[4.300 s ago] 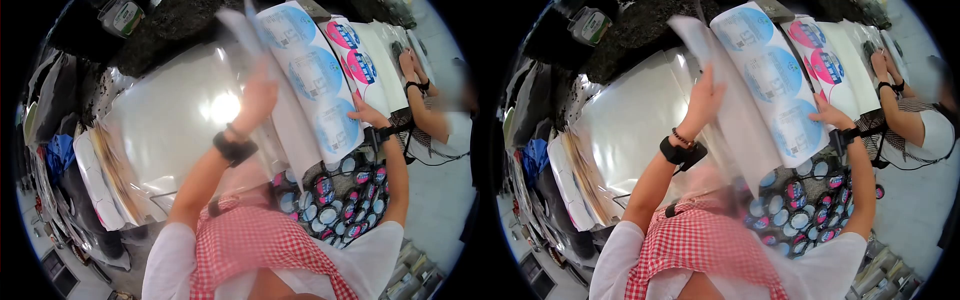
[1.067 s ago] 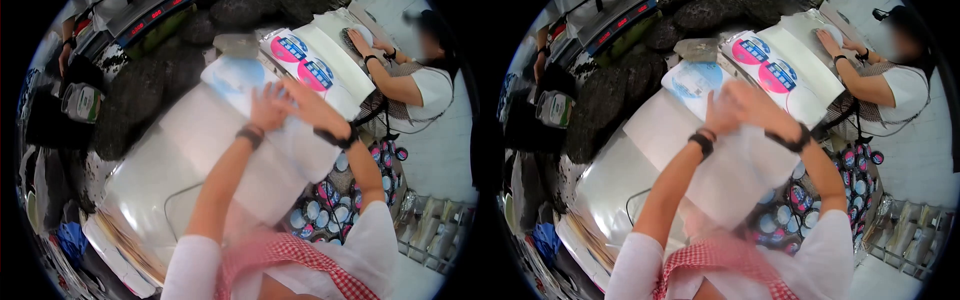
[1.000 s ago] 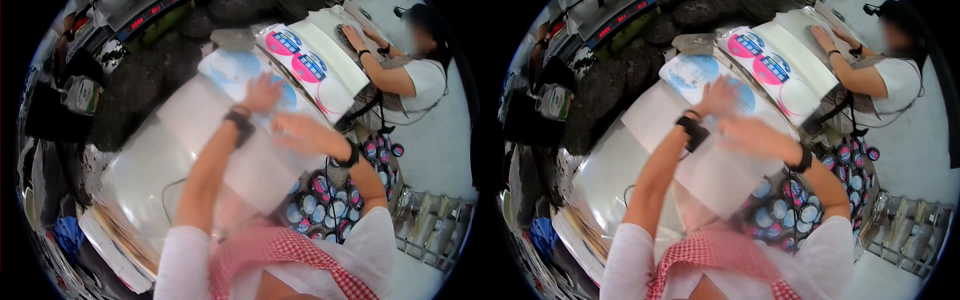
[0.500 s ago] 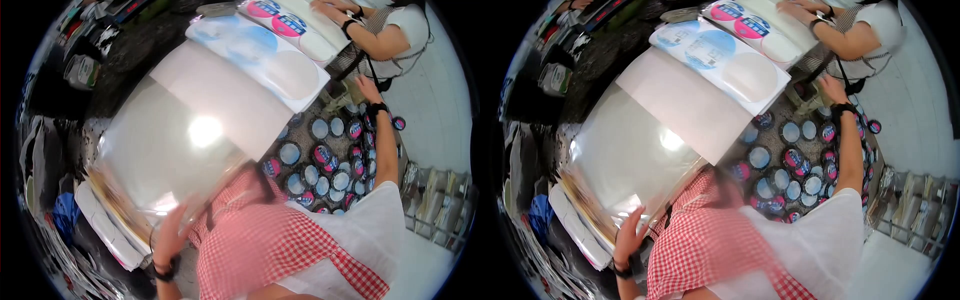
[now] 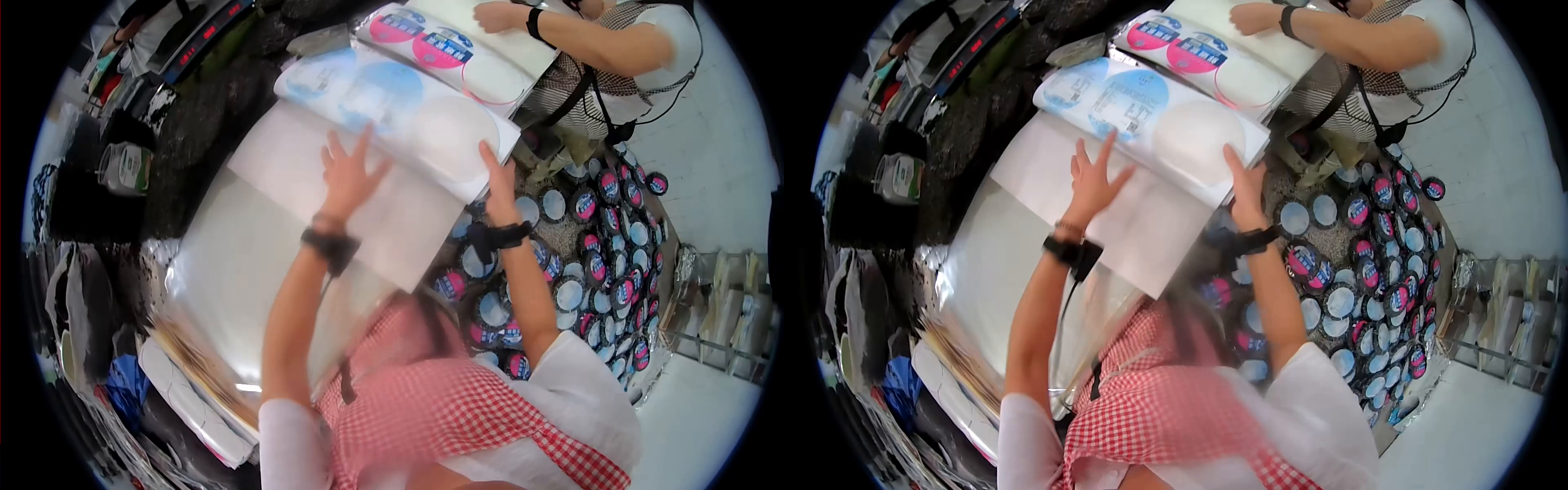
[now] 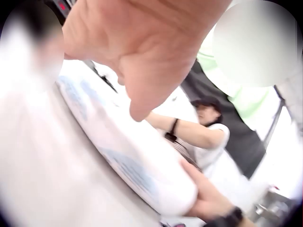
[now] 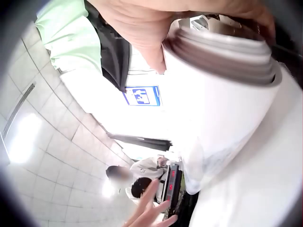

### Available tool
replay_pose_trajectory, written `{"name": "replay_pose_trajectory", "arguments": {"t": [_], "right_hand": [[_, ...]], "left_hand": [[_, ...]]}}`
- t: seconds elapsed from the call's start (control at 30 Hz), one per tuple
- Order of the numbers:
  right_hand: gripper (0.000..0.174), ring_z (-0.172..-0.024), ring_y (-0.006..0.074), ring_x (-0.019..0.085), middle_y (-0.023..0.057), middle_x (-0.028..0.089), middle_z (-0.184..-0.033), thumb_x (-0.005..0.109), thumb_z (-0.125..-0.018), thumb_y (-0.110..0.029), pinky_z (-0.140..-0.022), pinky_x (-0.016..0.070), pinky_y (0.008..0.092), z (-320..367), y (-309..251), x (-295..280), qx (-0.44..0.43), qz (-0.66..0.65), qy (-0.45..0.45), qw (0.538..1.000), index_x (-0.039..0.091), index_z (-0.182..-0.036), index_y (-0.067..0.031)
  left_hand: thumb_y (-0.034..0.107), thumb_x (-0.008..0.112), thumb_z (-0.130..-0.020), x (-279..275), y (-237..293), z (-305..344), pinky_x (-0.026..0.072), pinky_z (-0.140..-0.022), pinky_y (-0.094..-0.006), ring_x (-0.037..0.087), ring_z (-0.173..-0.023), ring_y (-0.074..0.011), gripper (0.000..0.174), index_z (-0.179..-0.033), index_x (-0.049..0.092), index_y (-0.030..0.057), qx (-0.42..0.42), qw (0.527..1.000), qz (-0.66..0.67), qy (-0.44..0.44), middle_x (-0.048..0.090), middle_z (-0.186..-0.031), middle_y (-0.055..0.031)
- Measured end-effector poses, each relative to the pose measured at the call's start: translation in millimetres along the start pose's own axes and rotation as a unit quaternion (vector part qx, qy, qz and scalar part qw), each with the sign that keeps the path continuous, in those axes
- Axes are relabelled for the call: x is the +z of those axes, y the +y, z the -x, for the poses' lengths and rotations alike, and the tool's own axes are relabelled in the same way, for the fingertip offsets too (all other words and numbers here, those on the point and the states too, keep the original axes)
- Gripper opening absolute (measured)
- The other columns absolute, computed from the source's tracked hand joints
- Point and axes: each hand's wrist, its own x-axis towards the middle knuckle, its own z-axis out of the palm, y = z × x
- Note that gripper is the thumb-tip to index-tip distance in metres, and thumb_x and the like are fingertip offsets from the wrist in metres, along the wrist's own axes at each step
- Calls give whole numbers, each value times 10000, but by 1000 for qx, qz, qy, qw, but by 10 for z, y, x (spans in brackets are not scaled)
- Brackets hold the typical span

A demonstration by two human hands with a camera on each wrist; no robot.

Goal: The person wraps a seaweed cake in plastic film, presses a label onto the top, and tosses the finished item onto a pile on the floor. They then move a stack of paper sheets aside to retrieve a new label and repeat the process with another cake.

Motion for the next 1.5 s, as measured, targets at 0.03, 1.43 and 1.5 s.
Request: {"name": "replay_pose_trajectory", "arguments": {"t": [0.03, 1.43, 1.5], "right_hand": [[694, -1057, 230, 564, 156, 562, -1201, 798, -753, -171, -889, 462, 330, -42, 47, -24, 14, -12, 15, 1000, 427, -1279, 87], [415, -965, 230, 621, 137, 603, -1153, 642, -882, -124, -822, 514, 353, -241, 133, -13, 41, 17, 44, 998, 505, -1218, 79], [432, -971, 232, 620, 137, 603, -1159, 648, -883, -141, -830, 509, 351, -227, 136, -33, 48, 13, 32, 998, 506, -1224, 82]], "left_hand": [[569, 601, -815, 202, -97, -305, 258, -1032, -632, 221, -1311, -563, 733, -1452, 310, 352, -41, 998, 37, 29, 200, -1447, -356], [629, 664, -716, 53, -397, 259, 258, -1028, -632, 265, -1333, -503, 1011, -1490, 214, 161, 253, 937, -28, -238, 232, -1449, -340], [517, 654, -755, -215, -86, 739, 246, -1017, -662, 272, -1344, -479, 883, -1465, 283, 144, 314, 901, -100, -282, 262, -1452, -318]]}}
